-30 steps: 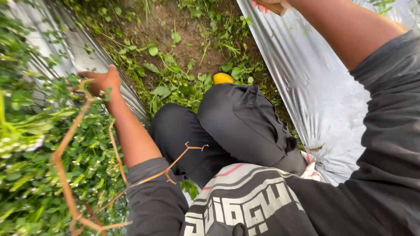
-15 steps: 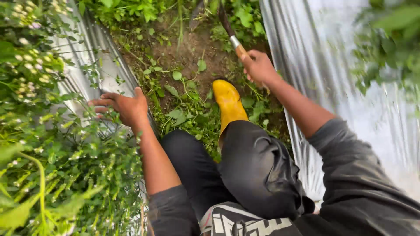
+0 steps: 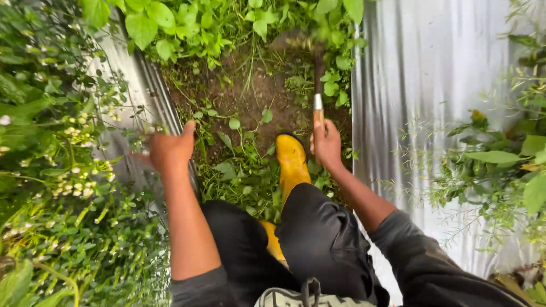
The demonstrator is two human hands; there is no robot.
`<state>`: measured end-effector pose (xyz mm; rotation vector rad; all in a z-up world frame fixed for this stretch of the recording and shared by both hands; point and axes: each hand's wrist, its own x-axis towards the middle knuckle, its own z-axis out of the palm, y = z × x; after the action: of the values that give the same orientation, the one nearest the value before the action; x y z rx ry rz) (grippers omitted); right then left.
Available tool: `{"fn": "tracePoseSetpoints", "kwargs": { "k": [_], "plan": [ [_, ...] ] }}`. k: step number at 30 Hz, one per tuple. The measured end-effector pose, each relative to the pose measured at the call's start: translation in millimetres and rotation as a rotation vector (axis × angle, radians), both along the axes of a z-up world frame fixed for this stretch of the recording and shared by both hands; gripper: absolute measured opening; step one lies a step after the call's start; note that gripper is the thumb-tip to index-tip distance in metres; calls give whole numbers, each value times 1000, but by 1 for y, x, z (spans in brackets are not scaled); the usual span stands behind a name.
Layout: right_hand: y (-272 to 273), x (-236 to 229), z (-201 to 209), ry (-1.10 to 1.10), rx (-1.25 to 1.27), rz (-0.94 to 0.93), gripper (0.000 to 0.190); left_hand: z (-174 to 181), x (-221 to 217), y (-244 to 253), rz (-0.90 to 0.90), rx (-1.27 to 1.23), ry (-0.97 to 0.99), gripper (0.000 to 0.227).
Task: Weeding a garden bed using a hand sickle
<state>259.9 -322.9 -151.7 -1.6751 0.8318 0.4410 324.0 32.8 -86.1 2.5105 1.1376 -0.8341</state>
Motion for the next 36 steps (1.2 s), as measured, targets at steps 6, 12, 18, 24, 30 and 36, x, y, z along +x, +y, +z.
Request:
{"fn": "tracePoseSetpoints", "kwargs": {
  "k": [6,12,18,24,30,36],
  "plan": [
    [12,58,-74,-234,-52,5,30,-16,59,-39,-101,-509,-473,64],
    [48,113,-85,-290,-60,-10,32,-58,77,-45,-220,-415,-610,75],
    [65,75,-94,-98,-48,231,25,-109,86,-45,-428,-400,-621,83],
    [65,124,-87,1,4,-51,32,-119,69,-47,-377,-442,-842,77],
    [80,72,-78,-50,-35,150,28,-123,61,-35,-399,-489,-898,70],
    [51,112,-101,-15,-48,95,30,-122,54,-32,-383,-487,-849,71]
  ]
}}
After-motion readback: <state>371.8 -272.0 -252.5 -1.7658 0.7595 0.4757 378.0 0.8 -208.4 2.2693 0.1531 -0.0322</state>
